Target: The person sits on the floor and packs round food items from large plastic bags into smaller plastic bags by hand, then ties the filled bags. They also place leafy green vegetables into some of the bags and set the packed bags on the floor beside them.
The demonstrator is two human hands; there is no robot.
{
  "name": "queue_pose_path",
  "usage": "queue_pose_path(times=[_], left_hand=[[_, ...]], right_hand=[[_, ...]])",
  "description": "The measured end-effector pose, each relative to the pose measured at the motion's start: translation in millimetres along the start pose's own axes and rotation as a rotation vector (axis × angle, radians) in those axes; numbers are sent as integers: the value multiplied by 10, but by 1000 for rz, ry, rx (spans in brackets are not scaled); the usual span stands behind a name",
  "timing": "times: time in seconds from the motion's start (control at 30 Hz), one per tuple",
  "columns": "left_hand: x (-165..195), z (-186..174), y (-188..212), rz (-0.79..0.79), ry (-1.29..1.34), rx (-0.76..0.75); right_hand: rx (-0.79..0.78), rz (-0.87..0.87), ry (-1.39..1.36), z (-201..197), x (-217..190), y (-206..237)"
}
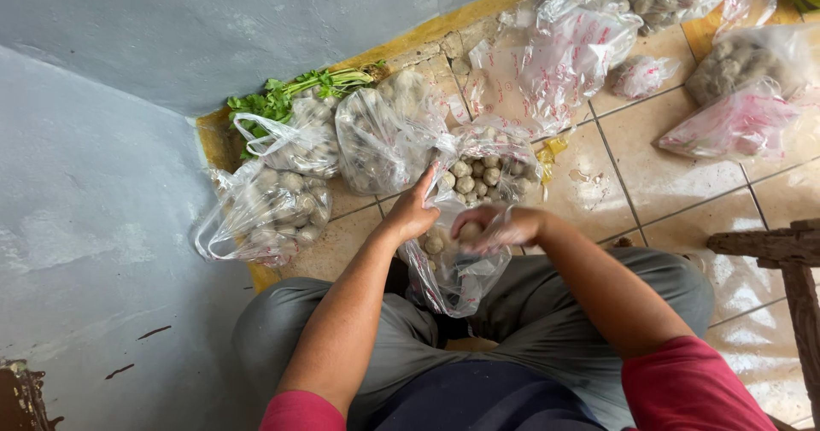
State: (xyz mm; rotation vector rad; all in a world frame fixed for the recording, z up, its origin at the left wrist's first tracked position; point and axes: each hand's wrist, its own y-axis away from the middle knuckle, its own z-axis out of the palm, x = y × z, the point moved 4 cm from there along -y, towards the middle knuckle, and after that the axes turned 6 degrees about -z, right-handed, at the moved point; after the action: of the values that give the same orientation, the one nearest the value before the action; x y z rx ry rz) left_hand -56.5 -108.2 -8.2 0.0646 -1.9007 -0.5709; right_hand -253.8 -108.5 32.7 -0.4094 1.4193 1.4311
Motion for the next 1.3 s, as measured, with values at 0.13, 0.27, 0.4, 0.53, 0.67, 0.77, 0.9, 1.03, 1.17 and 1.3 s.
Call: queue_pose_path(times=[0.13, 0.27, 0.4, 0.53, 0.67, 0.77, 0.9, 1.03, 1.17, 1.3], left_hand=[[31, -24, 36, -22, -36, -6], [-28, -48, 104, -77, -22, -47], [-11, -40, 42, 39, -24, -18], [20, 1, 4, 69, 33, -4], [52, -19, 47, 18, 15, -24], [43, -46, 55, -67, -13, -41], [-8, -44, -5, -75, -55, -27], [-42, -43, -39, 102, -85, 93], [-160, 14, -41, -93, -68, 29], [-100, 29, -27, 2, -48, 35]], right_hand=[[180, -70, 330, 372, 58, -161], [271, -182, 301, -59, 150, -192], [763, 36, 868, -842, 216, -307], [716, 67, 1178, -870, 161, -732], [621, 324, 1262, -869, 54, -1025], [746, 250, 1598, -948, -78, -1118], [451, 322, 1538, -1054, 130, -1066], [498, 21, 608, -949, 236, -532], [164, 9, -11, -406, 199, -43], [170, -112, 265, 224, 134, -275]])
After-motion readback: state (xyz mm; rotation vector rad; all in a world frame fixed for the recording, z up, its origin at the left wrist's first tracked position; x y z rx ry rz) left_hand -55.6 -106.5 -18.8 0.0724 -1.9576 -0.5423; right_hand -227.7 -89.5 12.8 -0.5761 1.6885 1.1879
